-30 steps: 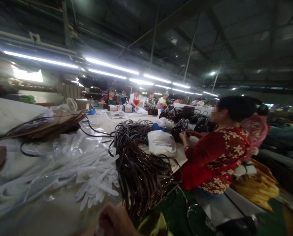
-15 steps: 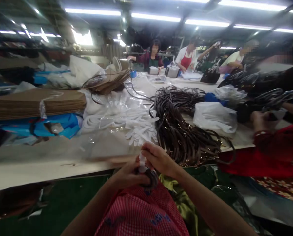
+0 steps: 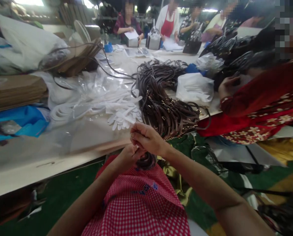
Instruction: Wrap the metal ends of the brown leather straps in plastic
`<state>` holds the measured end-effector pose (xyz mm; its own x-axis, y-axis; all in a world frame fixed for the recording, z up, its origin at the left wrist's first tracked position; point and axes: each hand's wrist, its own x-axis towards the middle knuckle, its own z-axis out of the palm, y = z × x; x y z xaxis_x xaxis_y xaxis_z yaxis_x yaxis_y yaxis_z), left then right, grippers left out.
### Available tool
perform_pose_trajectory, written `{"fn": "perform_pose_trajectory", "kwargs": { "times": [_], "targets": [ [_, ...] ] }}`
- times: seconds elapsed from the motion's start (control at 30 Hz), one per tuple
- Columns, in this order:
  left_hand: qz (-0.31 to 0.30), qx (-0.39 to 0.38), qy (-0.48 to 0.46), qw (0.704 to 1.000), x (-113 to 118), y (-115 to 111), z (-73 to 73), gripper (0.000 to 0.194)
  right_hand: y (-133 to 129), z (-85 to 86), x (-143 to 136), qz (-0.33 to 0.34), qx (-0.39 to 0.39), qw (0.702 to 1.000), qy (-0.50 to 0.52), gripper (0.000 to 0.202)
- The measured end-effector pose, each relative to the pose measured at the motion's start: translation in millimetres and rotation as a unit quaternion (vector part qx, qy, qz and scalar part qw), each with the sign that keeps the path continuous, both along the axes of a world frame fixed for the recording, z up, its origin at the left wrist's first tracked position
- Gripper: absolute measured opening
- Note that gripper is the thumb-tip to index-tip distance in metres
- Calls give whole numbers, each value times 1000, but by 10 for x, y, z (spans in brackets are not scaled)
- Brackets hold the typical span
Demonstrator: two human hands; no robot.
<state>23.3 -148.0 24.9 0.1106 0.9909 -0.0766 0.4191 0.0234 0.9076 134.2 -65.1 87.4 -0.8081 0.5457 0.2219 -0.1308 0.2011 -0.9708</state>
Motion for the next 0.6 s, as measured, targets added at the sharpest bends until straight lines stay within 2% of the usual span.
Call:
{"fn": "perform_pose_trajectory", "kwargs": {
  "times": [0.1, 0.17, 0.27, 0.37, 0.47, 0.6],
  "targets": [
    [-73, 15, -55, 996, 196, 103, -20, 39, 104, 17, 400, 11, -24, 999, -45, 14],
    [-112, 43, -75, 990, 288, 134, -38, 35, 155, -22, 722, -18, -56, 996, -65, 16],
    [-78, 60, -58, 993, 289, 148, -114, 53, 213, -255, 1170, -100, -122, 985, -75, 22],
    [-20, 22, -27, 999, 119, 141, -241, 49, 267, -713, 1498, -187, -170, 962, -104, 27],
    [8, -50, -10, 999, -151, 76, -391, 40, 333, -1302, 1695, -246, -191, 940, -139, 25],
    [86, -119, 1, 989, -543, -147, -616, 45, 461, -2084, 1828, -301, -223, 909, -182, 19]
  ]
}}
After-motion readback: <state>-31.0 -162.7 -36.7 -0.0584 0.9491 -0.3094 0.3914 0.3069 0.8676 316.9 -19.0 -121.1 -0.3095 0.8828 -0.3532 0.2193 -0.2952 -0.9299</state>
